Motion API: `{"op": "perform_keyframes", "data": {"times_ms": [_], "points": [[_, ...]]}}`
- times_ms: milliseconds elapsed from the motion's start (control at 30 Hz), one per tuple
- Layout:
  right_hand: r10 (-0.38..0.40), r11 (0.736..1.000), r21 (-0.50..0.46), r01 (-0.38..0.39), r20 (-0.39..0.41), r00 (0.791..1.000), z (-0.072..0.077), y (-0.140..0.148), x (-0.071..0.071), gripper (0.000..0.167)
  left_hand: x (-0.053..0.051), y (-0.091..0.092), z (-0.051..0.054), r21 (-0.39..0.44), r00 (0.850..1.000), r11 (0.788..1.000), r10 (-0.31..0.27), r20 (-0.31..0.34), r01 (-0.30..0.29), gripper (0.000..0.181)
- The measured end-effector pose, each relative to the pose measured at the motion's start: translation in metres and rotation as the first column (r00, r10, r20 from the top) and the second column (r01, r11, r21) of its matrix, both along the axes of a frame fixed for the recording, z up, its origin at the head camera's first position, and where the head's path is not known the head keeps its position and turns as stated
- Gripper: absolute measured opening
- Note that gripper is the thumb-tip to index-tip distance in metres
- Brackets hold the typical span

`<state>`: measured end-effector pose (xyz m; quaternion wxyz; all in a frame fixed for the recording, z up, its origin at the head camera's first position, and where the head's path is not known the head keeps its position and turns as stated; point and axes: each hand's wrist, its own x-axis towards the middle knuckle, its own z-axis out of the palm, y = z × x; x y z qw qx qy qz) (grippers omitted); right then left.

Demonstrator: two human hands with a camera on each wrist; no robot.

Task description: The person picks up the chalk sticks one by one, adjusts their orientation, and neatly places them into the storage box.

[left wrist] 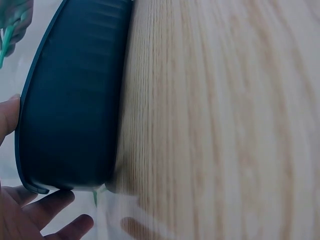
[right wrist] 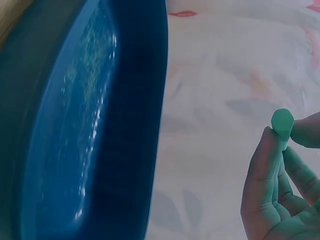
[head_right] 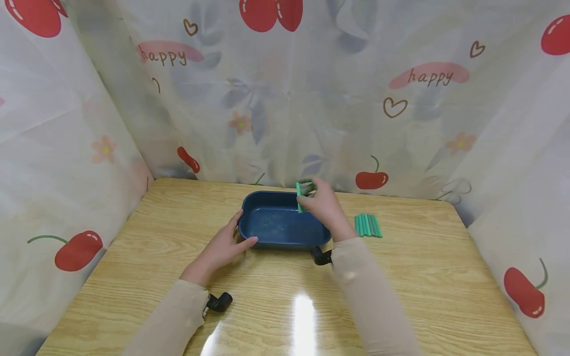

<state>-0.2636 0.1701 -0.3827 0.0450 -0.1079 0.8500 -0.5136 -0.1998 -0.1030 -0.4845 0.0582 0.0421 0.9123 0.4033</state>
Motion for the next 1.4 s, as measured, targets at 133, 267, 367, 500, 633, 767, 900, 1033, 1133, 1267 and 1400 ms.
{"op": "perform_keyframes", "data": {"times_ms": [133,267,367,500,633,767,900,1033,1133,1267,1400], "points": [[0.018,1.000,-0.022,-0.018,0.005,1.000,-0.003,-0.010,-0.001,0.046,0.000,0.001,0.000,0.003,1.000,1.000,-0.001,-0.002,0.001,0.099],[0.026,0.999,-0.025,-0.026,0.002,1.000,-0.007,-0.020,-0.003,0.047,-0.001,0.001,-0.001,0.002,1.000,1.000,-0.004,-0.003,0.004,0.100],[0.035,0.999,-0.029,-0.034,0.011,0.999,-0.009,-0.028,-0.004,0.047,-0.001,0.001,0.000,0.000,1.000,1.000,-0.003,0.002,0.003,0.101],[0.036,0.999,-0.037,-0.034,0.037,0.999,-0.013,-0.038,-0.004,0.046,-0.001,0.000,0.000,0.003,1.000,1.000,-0.004,0.003,0.004,0.103],[0.040,0.998,-0.060,-0.037,0.053,0.998,-0.018,-0.048,-0.005,0.047,0.000,0.000,0.001,0.008,1.000,1.000,-0.007,0.001,0.007,0.103],[0.026,0.999,-0.045,-0.024,0.060,0.998,-0.024,-0.058,-0.007,0.047,0.001,0.000,0.001,0.010,1.000,1.000,-0.008,0.000,0.008,0.103],[0.017,1.000,-0.020,-0.016,0.070,0.997,-0.032,-0.066,-0.008,0.046,0.000,-0.001,0.000,0.010,1.000,1.000,-0.012,-0.002,0.012,0.102],[0.020,1.000,-0.016,-0.019,0.071,0.997,-0.041,-0.074,-0.010,0.046,0.000,-0.001,-0.001,0.014,1.000,1.000,-0.018,-0.009,0.018,0.101],[0.016,0.999,-0.035,-0.013,0.083,0.996,-0.048,-0.080,-0.012,0.044,0.000,-0.001,-0.001,0.018,1.000,1.000,-0.020,-0.013,0.020,0.100],[0.002,0.999,-0.053,0.005,0.125,0.992,-0.057,-0.085,-0.014,0.042,0.000,0.000,0.000,0.024,1.000,1.000,-0.013,-0.008,0.013,0.099],[-0.015,0.999,-0.040,0.022,0.155,0.988,-0.065,-0.089,-0.018,0.041,0.000,0.001,0.000,0.027,1.000,1.000,-0.004,0.001,0.004,0.097]]}}
